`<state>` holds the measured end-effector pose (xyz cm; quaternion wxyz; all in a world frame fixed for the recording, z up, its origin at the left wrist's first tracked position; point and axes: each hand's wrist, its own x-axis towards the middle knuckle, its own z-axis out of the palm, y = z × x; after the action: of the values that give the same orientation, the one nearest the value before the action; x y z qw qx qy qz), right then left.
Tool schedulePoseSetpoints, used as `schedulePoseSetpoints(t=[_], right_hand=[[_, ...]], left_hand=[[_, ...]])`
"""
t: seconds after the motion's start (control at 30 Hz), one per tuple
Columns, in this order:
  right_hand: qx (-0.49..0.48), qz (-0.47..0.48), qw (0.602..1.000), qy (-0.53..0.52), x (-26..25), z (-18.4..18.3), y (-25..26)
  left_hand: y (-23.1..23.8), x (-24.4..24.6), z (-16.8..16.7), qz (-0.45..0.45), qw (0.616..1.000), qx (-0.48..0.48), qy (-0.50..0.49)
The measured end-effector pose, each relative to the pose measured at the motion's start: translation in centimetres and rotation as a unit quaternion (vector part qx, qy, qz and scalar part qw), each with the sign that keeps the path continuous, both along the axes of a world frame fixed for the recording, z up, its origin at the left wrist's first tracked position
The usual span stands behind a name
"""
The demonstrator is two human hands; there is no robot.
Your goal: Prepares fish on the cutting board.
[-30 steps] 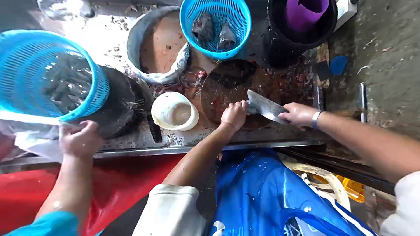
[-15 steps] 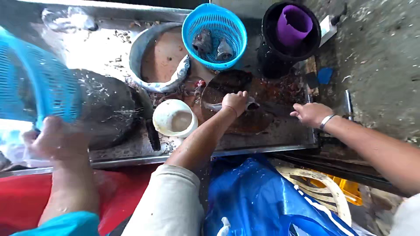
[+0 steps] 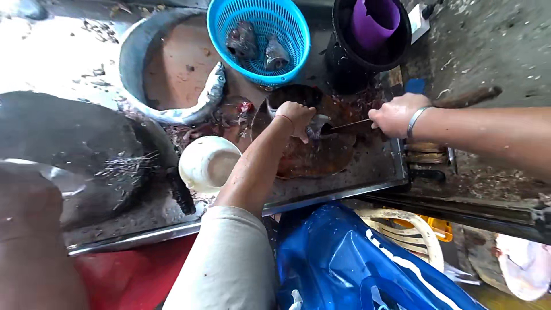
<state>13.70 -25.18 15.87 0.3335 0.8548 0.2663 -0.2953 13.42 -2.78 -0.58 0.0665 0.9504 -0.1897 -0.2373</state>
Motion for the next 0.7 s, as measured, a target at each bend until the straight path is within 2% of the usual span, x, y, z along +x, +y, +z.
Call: schedulePoseSetpoints(t=[0.2, 0.43, 0.53, 0.63, 0.7], right_hand=[[-0.041, -0.051, 0.997, 0.032, 0.7, 0.1, 1.9], [-0.084, 0.000, 0.996, -0.002, -0.3, 1.0, 8.8], [-0.062, 0.015, 0.998, 0.015, 2.4, 0.0, 5.4], [0.007, -0.045, 0.997, 0.059, 3.6, -2.8, -1.9], [0.002, -0.068, 0.995, 0.074, 3.6, -3.2, -2.9]], left_hand=[[1.3, 1.5, -1.2, 0.008, 0.999, -0.036, 0.031], [1.9, 2.7, -1.3, 0.030, 0.997, -0.048, 0.058], [1.5, 2.5, -1.3, 0.049, 0.996, -0.050, 0.061], [1.1, 1.8, -1.4, 0.065, 0.995, -0.063, 0.050], [1.1, 1.8, -1.2, 0.067, 0.995, -0.062, 0.037]])
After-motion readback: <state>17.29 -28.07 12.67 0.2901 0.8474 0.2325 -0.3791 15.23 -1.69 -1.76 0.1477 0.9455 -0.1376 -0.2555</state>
